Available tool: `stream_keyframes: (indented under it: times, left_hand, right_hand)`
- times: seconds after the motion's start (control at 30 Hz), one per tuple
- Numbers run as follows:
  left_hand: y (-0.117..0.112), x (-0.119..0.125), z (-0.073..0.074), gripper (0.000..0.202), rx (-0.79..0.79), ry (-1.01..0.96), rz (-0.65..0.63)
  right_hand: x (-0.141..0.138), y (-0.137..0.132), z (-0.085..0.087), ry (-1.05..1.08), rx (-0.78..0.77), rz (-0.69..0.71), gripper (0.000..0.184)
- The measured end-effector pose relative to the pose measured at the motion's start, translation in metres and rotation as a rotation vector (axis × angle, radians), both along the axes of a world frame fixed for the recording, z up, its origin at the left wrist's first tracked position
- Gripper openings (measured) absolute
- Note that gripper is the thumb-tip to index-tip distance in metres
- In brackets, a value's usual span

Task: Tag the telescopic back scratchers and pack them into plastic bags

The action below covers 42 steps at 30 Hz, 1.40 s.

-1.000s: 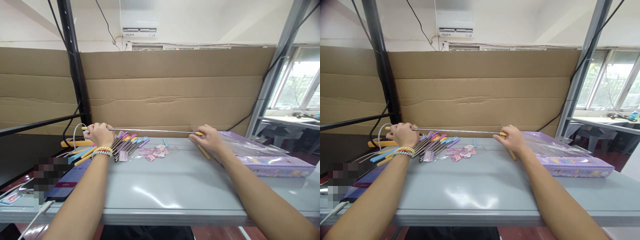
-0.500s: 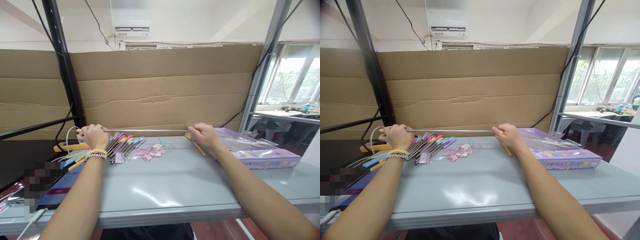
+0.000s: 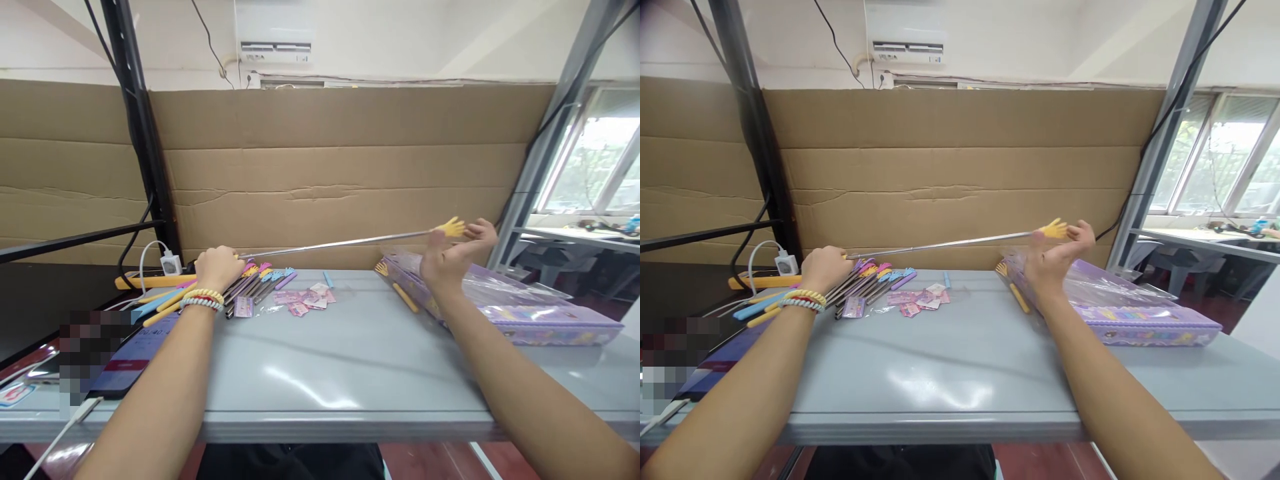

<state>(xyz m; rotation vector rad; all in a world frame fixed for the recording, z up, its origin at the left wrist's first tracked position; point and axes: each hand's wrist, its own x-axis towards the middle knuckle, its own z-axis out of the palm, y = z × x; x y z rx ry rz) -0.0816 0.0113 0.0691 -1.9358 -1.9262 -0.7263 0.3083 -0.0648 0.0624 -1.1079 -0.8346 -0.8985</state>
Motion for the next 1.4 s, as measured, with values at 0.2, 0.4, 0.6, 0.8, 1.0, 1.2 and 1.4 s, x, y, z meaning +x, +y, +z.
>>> stream_keyframes:
  times: [0.2,0.4,0.6,0.8,1.0,1.2,1.4]
  left_hand:
    - [-0.020,0.044,-0.005,0.047,0.125,-0.012,-0.113]
    - [-0.040,0.092,-0.020,0.046,0.239,0.126,-0.324]
    - [-0.048,0.110,-0.032,0.031,0.297,0.148,-0.411]
    - [-0.053,0.110,-0.033,0.030,0.303,0.133,-0.687]
    - [-0.046,0.107,-0.039,0.032,0.115,0.104,-0.859]
    - [-0.053,0.118,-0.042,0.028,0.060,0.030,-0.895]
    - [-0.049,0.128,-0.052,0.028,-0.162,-0.123,-0.983]
  right_hand:
    - [-0.035,0.001,-0.002,0.311,-0.284,0.875,0.048]
    - [-0.086,-0.008,-0.031,0.179,-0.741,1.527,0.041]
    - [-0.103,-0.010,-0.051,0.136,-0.985,1.715,0.036]
    - [-0.099,-0.003,-0.049,0.320,-1.023,1.667,0.050]
    - [-0.095,-0.006,-0.040,0.264,-0.978,1.508,0.036]
    - [-0.099,-0.009,-0.033,0.385,-0.690,1.642,0.014]
    - [-0.101,-0.020,-0.026,0.512,-0.494,1.985,0.045]
